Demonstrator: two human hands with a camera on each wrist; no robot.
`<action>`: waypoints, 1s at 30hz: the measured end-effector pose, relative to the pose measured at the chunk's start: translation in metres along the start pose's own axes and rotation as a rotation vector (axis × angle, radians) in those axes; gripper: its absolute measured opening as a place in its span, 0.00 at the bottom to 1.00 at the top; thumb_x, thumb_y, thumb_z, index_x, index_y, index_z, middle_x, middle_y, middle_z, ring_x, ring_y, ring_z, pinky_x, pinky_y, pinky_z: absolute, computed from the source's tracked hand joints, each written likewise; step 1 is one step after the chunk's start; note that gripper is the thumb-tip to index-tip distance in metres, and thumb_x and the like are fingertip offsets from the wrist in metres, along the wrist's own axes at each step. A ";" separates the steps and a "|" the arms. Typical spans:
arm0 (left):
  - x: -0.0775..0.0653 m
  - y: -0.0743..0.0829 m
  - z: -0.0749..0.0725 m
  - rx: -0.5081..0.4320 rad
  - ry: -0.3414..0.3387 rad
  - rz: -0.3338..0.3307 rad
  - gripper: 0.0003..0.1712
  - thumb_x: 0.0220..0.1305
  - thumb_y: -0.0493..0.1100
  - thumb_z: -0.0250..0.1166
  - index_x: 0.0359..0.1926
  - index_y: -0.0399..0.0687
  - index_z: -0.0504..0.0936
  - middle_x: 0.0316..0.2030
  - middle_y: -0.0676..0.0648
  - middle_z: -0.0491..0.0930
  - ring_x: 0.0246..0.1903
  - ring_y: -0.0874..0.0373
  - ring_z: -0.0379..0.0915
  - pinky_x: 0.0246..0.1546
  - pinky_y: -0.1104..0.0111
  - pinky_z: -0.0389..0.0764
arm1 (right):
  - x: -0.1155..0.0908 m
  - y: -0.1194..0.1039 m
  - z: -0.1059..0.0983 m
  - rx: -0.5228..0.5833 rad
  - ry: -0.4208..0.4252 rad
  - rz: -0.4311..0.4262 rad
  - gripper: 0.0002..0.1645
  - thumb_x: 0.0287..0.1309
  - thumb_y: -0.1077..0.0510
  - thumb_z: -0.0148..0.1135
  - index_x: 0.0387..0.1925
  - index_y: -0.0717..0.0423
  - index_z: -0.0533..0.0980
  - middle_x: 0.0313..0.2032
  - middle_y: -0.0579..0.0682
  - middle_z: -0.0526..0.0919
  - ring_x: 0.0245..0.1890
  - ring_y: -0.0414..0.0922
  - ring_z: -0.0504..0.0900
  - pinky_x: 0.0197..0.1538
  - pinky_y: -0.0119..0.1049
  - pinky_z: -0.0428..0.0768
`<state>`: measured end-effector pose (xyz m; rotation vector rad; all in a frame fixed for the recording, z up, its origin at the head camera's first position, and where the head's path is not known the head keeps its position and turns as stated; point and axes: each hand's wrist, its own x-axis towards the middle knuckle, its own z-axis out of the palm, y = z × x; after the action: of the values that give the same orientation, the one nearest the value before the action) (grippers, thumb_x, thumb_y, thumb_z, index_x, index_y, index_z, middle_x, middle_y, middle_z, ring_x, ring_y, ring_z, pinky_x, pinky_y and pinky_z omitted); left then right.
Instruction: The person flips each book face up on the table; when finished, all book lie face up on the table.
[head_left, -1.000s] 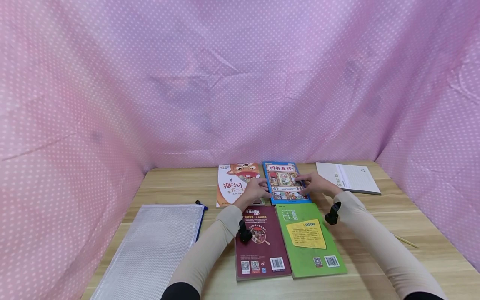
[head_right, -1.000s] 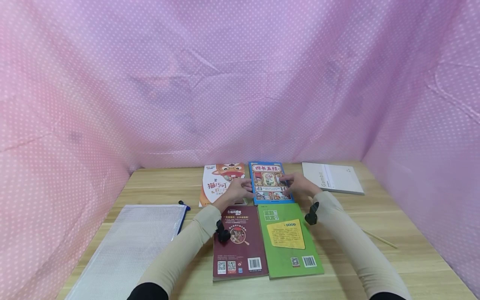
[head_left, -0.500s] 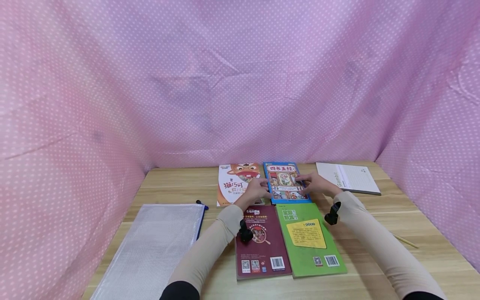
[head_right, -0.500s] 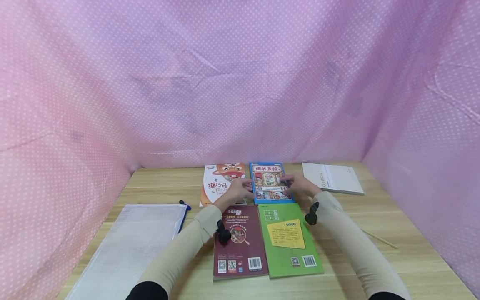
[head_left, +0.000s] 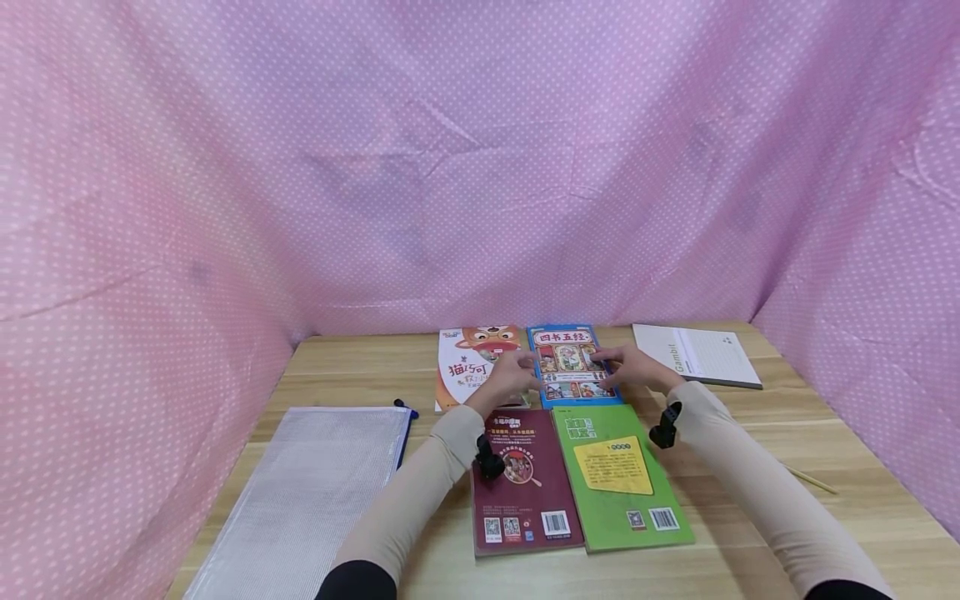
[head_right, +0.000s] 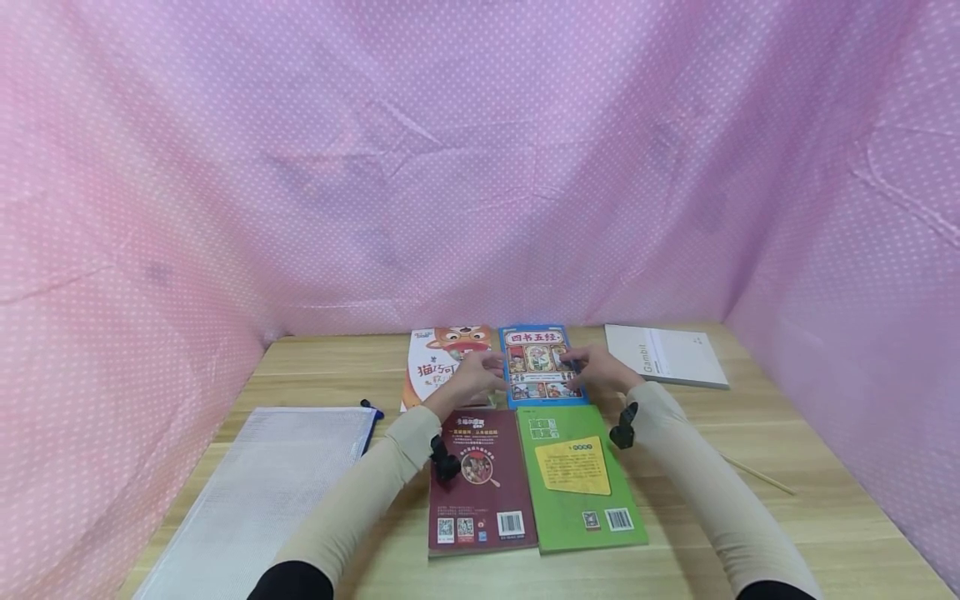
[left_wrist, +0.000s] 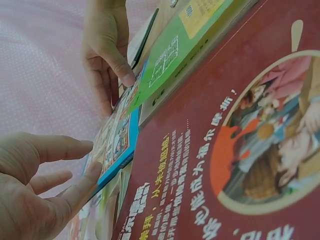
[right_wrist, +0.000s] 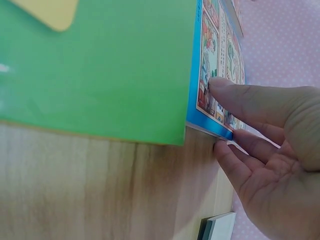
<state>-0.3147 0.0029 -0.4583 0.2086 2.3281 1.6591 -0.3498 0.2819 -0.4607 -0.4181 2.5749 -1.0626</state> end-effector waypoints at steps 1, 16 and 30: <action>-0.001 0.000 -0.001 -0.010 -0.004 0.004 0.35 0.57 0.29 0.72 0.67 0.38 0.74 0.62 0.34 0.77 0.63 0.40 0.73 0.56 0.56 0.84 | 0.000 0.000 0.000 0.003 0.001 0.003 0.38 0.57 0.64 0.74 0.68 0.68 0.71 0.74 0.71 0.58 0.75 0.71 0.55 0.74 0.62 0.64; -0.012 0.007 -0.026 -0.039 -0.112 0.058 0.34 0.62 0.32 0.70 0.69 0.37 0.72 0.64 0.32 0.74 0.62 0.41 0.73 0.57 0.57 0.84 | -0.006 -0.009 0.004 0.028 0.032 -0.035 0.38 0.59 0.65 0.71 0.69 0.68 0.68 0.73 0.71 0.63 0.74 0.73 0.55 0.73 0.66 0.62; -0.045 -0.003 -0.062 0.100 -0.073 0.107 0.34 0.60 0.34 0.72 0.67 0.36 0.74 0.59 0.32 0.79 0.57 0.42 0.80 0.55 0.59 0.85 | -0.025 -0.043 0.025 -0.033 0.065 -0.182 0.38 0.59 0.61 0.72 0.70 0.61 0.70 0.69 0.67 0.71 0.69 0.68 0.69 0.67 0.63 0.73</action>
<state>-0.2902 -0.0667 -0.4355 0.4140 2.3847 1.5563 -0.3112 0.2463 -0.4416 -0.6469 2.6550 -1.1122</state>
